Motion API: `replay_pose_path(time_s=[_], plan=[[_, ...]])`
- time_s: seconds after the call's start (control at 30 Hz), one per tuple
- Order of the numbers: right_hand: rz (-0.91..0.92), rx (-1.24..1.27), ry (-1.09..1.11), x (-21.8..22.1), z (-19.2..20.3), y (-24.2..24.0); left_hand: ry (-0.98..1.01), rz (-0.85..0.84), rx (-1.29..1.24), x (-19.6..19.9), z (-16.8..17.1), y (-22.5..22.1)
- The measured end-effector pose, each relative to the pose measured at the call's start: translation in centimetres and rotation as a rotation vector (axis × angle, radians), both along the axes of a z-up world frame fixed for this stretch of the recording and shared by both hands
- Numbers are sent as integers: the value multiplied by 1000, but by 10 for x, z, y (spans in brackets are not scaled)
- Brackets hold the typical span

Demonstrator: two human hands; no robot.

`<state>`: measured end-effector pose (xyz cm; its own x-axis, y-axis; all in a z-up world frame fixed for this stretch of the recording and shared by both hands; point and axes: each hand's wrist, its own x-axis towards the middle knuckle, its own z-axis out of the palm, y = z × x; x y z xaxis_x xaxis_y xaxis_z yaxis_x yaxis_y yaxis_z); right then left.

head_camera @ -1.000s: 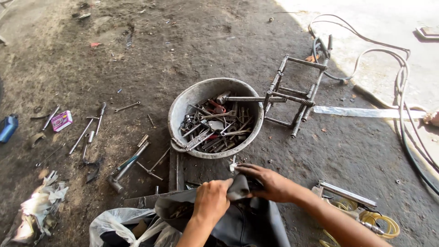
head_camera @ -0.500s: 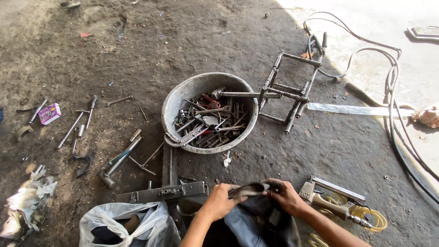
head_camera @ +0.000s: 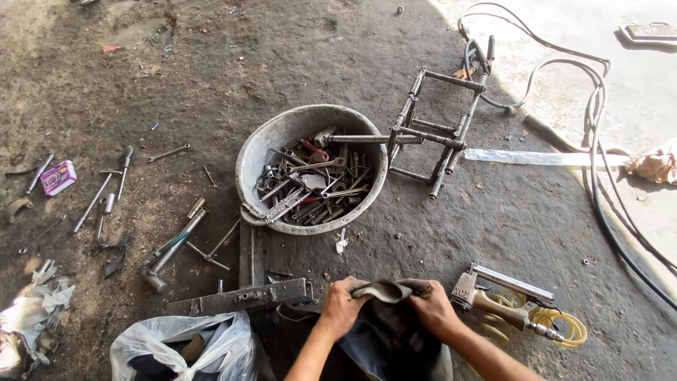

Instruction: Repairing and reupholstering a motorcycle seat component using a staple gun.

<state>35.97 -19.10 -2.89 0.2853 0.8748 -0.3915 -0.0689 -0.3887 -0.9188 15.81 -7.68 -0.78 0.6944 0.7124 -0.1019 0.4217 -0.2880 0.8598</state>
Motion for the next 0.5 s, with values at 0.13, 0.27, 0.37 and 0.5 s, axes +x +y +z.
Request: replay_pose_path(time_s=[0.13,0.27,0.37,0.5], plan=[[-70,233,-51,-6,-23,-13,-268,108,26,4,14,-21],[-31,370,-233,-7,2,-20,-323,146,138,5,29,-29],[73,521,-385,-4,26,-20,-378,93,91,1,41,-30],[60,663,-782,-12,47,-26,-420,52,-36,-5,53,-34]])
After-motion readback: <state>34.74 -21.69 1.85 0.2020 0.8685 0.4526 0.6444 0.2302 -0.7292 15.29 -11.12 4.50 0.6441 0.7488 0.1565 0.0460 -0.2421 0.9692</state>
